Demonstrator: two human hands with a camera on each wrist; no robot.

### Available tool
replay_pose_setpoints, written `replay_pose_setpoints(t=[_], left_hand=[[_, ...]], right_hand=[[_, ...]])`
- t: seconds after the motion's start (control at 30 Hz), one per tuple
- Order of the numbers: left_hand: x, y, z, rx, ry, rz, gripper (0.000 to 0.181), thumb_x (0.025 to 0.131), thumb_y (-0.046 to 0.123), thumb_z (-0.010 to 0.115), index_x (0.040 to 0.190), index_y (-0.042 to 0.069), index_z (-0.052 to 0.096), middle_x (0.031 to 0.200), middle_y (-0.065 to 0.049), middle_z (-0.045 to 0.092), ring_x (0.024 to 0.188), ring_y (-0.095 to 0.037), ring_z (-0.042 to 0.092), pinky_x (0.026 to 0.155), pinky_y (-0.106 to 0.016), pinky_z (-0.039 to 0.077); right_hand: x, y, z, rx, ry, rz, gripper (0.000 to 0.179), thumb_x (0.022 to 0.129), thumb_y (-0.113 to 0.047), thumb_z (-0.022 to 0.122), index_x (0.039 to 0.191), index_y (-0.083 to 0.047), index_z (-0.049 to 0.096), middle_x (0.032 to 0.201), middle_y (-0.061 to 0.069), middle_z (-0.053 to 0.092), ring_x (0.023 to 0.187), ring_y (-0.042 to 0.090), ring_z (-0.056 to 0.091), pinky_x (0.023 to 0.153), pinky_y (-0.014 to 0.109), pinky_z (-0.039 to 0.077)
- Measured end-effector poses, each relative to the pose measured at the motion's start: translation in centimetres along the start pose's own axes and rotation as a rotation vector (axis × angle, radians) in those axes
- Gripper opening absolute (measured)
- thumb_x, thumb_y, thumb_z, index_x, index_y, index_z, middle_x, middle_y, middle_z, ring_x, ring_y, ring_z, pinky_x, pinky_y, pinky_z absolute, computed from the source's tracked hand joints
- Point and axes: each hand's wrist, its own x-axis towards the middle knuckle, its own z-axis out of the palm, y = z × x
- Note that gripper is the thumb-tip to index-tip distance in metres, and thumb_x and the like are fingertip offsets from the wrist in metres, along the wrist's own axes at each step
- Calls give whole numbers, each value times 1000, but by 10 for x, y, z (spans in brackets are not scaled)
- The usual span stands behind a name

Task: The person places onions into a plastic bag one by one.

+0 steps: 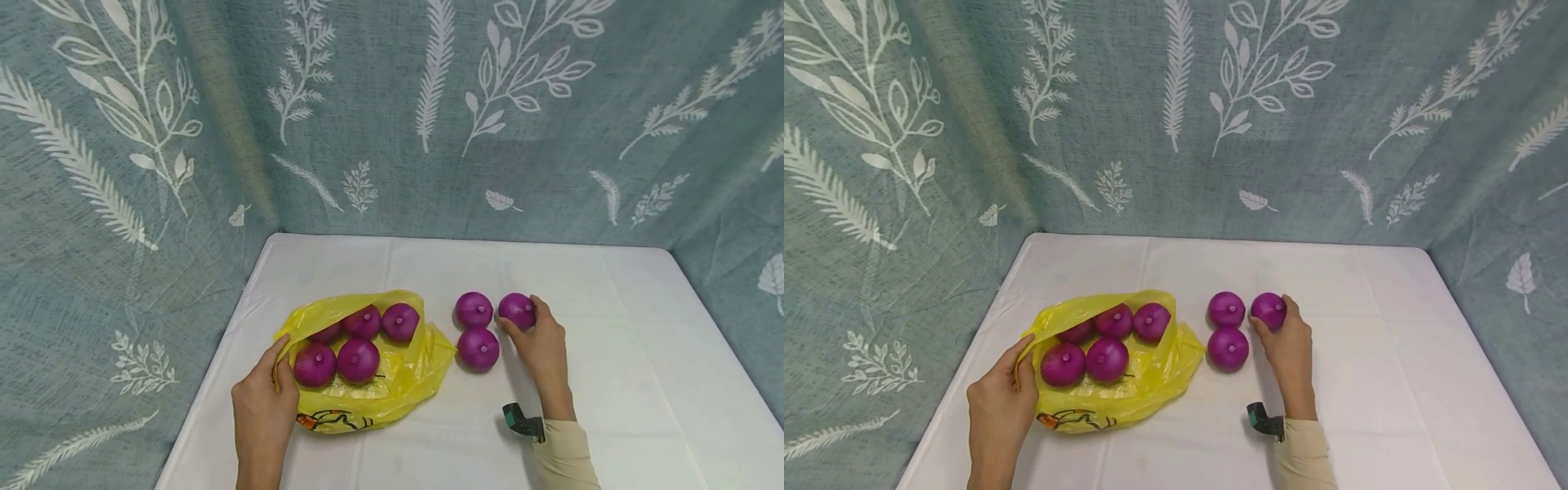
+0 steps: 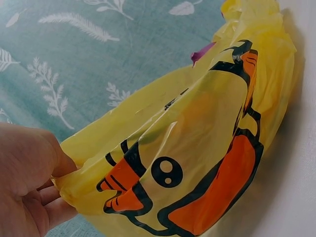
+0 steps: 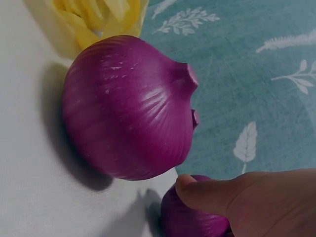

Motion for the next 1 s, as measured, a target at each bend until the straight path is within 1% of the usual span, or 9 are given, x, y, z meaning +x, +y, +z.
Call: replay_pose_setpoints(t=[0.13,0.23,0.33,0.47,0.57,0.63,0.73,0.87,1.0], left_hand=[[0,-1,0,8,1,-4,35,102,1,61,135,4,72,109,-28,76,55,-19,46,47,-28,36],[0,-1,0,4,9,7,34,102,1,61,135,4,72,112,-27,75,56,-18,46,47,-27,37],[0,-2,-1,-12,8,23,34,103,0,60,135,3,72,104,-27,77,53,-16,45,45,-25,37],[0,-2,0,-27,5,39,34,103,-1,61,135,3,72,99,-26,78,52,-15,46,45,-23,38],[0,-2,0,-21,4,39,34,102,0,62,135,3,72,105,-26,77,55,-17,48,48,-24,41],[0,-2,0,-18,0,33,35,102,0,62,135,4,72,109,-26,77,55,-17,48,48,-25,40],[-1,-2,-1,-25,-10,22,36,102,-1,61,136,4,71,106,-27,77,53,-16,44,46,-27,38],[-1,-1,-2,-28,-15,22,37,102,-1,60,137,4,71,105,-28,76,52,-14,42,46,-28,36],[-2,-2,-4,-15,-7,27,38,101,-2,61,136,5,72,110,-28,75,54,-16,44,48,-29,38]], right_hand=[[-1,-5,-5,15,35,-30,82,94,-24,83,156,10,40,150,36,52,138,51,51,112,60,43],[-2,-11,-11,29,75,-89,80,93,-19,84,154,10,42,147,37,54,136,51,54,110,61,45],[-3,-19,-18,46,102,-143,78,91,-15,85,153,9,44,146,36,55,134,50,56,109,62,46],[-8,-31,-25,62,111,-204,78,89,-12,87,153,5,47,146,32,58,132,48,59,108,62,46],[-14,-42,-29,59,111,-263,78,87,-11,89,153,3,49,142,30,62,129,48,61,106,62,48],[-19,-50,-30,62,99,-308,79,85,-10,90,153,2,50,140,29,64,128,47,62,105,62,48],[-27,-61,-30,64,54,-353,81,85,-11,90,155,-2,50,142,26,64,130,45,61,107,62,48],[-36,-74,-24,62,-26,-361,83,85,-14,90,157,-10,49,148,20,61,133,41,60,110,60,46],[-42,-84,-17,69,-81,-373,83,85,-12,90,157,-13,50,150,17,61,133,38,61,109,58,48]])
